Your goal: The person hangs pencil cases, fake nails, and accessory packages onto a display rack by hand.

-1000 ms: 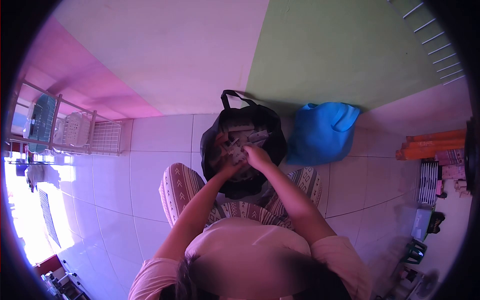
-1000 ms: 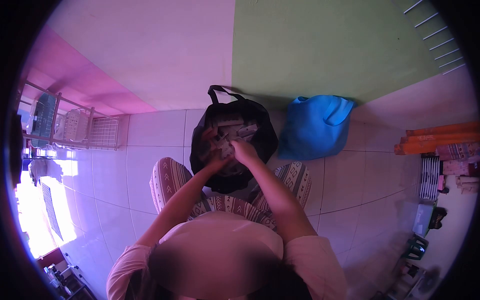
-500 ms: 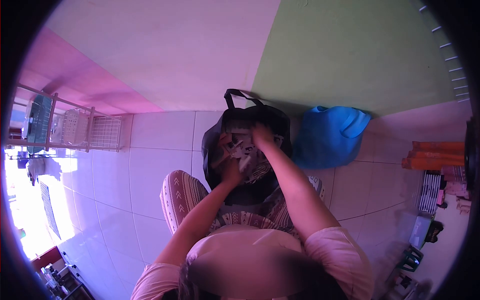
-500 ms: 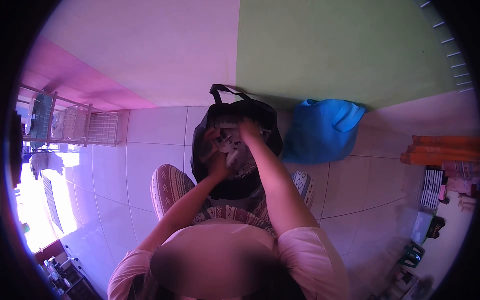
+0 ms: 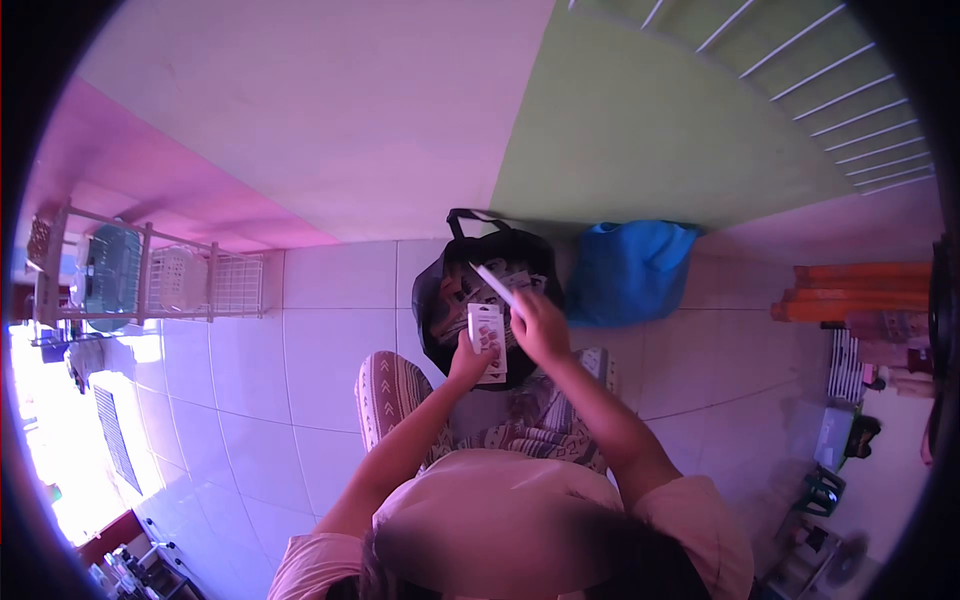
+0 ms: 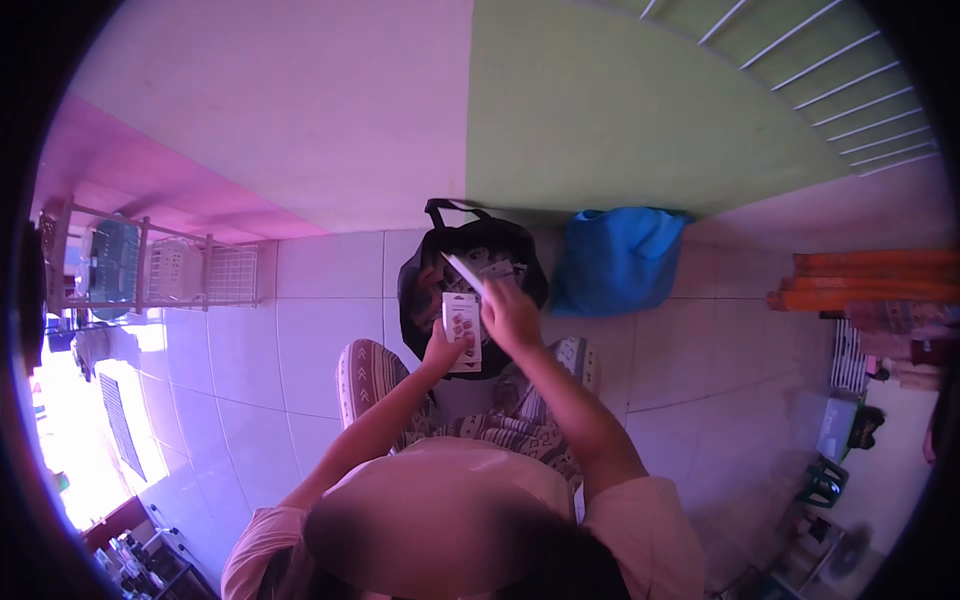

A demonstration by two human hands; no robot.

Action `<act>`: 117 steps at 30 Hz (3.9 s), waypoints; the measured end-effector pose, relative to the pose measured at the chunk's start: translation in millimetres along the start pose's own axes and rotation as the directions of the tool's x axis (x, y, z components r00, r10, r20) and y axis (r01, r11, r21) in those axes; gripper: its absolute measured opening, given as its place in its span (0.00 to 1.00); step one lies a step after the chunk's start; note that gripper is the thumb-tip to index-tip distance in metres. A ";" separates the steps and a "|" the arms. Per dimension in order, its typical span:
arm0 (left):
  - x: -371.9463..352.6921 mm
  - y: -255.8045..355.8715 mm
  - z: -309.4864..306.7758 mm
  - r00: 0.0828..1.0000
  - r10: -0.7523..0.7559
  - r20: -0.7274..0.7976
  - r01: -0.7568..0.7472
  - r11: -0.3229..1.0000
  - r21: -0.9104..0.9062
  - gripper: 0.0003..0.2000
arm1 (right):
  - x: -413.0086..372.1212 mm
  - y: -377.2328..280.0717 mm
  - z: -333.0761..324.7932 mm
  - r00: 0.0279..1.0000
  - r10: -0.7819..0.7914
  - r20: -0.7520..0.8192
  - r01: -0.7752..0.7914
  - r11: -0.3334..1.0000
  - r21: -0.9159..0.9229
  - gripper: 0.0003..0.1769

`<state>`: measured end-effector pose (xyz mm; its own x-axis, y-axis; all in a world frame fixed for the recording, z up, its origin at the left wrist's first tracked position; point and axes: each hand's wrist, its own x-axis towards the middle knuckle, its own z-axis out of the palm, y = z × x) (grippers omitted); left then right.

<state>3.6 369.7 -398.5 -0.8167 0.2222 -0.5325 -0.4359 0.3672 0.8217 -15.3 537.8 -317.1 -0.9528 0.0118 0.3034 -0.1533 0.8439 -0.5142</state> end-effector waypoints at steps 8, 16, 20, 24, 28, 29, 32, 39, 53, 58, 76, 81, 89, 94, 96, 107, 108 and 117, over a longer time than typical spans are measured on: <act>-131.1 138.7 -42.9 0.738 -0.114 0.665 0.644 0.413 -0.644 0.29 | -35.2 -174.3 -175.0 0.961 0.042 0.274 -0.038 0.999 -0.020 0.26; -271.3 235.1 -69.3 0.715 -0.267 0.646 0.651 0.592 -0.475 0.23 | -56.2 -261.4 -307.8 0.958 0.273 0.090 -0.285 0.946 0.158 0.22; -300.4 266.9 -57.9 0.757 -0.143 0.638 0.545 0.677 -0.495 0.19 | -60.6 -289.2 -350.8 0.867 0.391 -0.308 -0.445 0.886 -0.128 0.32; -317.2 302.1 -41.5 0.697 -0.100 0.710 0.657 0.485 -0.577 0.21 | -88.9 -255.2 -360.3 0.445 0.766 0.464 -0.794 0.098 0.600 0.29; -306.6 310.5 -27.4 0.475 -0.052 0.879 0.821 0.387 -0.421 0.24 | -89.4 -237.4 -385.3 0.456 0.805 0.380 -0.785 0.163 0.597 0.25; -300.7 318.5 -22.2 0.474 -0.061 0.878 0.801 0.443 -0.402 0.24 | -81.4 -227.4 -394.3 0.507 0.811 0.293 -0.762 0.262 0.592 0.23; -300.9 370.5 -12.7 0.675 0.046 0.737 0.558 0.622 -0.550 0.24 | -40.5 -201.9 -447.0 0.673 0.708 -0.215 -0.385 0.583 0.716 0.23; -317.0 527.8 15.0 0.682 0.334 0.651 0.082 0.849 -0.522 0.22 | 85.3 -208.7 -684.3 0.600 0.024 -0.800 0.410 0.849 0.333 0.34; -378.9 661.3 87.2 0.727 0.605 0.325 -0.304 0.708 -0.637 0.26 | 158.9 -115.8 -757.0 0.687 0.014 -0.726 0.529 0.675 0.514 0.33; -374.5 686.4 89.4 0.712 0.670 0.208 -0.505 0.695 -0.511 0.23 | 186.2 -99.5 -744.5 0.721 0.043 -0.692 0.486 0.681 0.548 0.32; -346.6 723.5 121.6 0.722 0.691 -0.020 -0.568 0.577 -0.587 0.14 | 140.3 -108.6 -751.9 0.579 -0.022 -0.815 0.577 0.717 0.391 0.14; -341.2 719.4 112.4 0.736 0.672 -0.084 -0.589 0.575 -0.568 0.16 | 156.5 -101.5 -752.5 0.759 0.098 -0.644 0.375 0.743 0.555 0.14; -351.7 730.5 113.6 0.666 0.746 0.016 -0.593 0.543 -0.594 0.22 | 154.3 -85.2 -708.9 0.749 0.406 -0.524 0.247 0.563 0.789 0.16; -362.0 742.1 126.3 0.618 0.781 0.087 -0.642 0.565 -0.518 0.24 | 128.0 -98.3 -699.8 0.795 0.024 -0.606 0.446 0.654 0.611 0.14; -369.8 752.1 130.3 0.528 0.843 0.106 -0.699 0.502 -0.509 0.25 | 130.6 -118.1 -730.6 0.757 -0.330 -0.563 0.553 0.783 0.285 0.14; -362.4 728.0 107.7 0.508 0.843 -0.177 -0.818 0.408 -0.407 0.22 | 154.0 -98.6 -758.9 0.732 -0.047 -0.679 0.403 0.834 0.377 0.09; -362.9 721.3 104.8 0.521 0.829 -0.204 -0.817 0.415 -0.400 0.21 | 152.2 -97.4 -755.8 0.769 0.044 -0.637 0.347 0.809 0.475 0.09; -365.7 675.9 85.0 0.628 0.712 -0.314 -0.769 0.505 -0.392 0.17 | 159.4 -103.3 -761.1 0.642 -0.068 -0.763 0.568 0.712 0.414 0.09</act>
<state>39.7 613.3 334.4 -0.9419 0.1176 0.3146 0.2595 -0.3400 0.9039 48.1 860.7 394.9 -0.4013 0.3593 0.8425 -0.7585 0.3853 -0.5256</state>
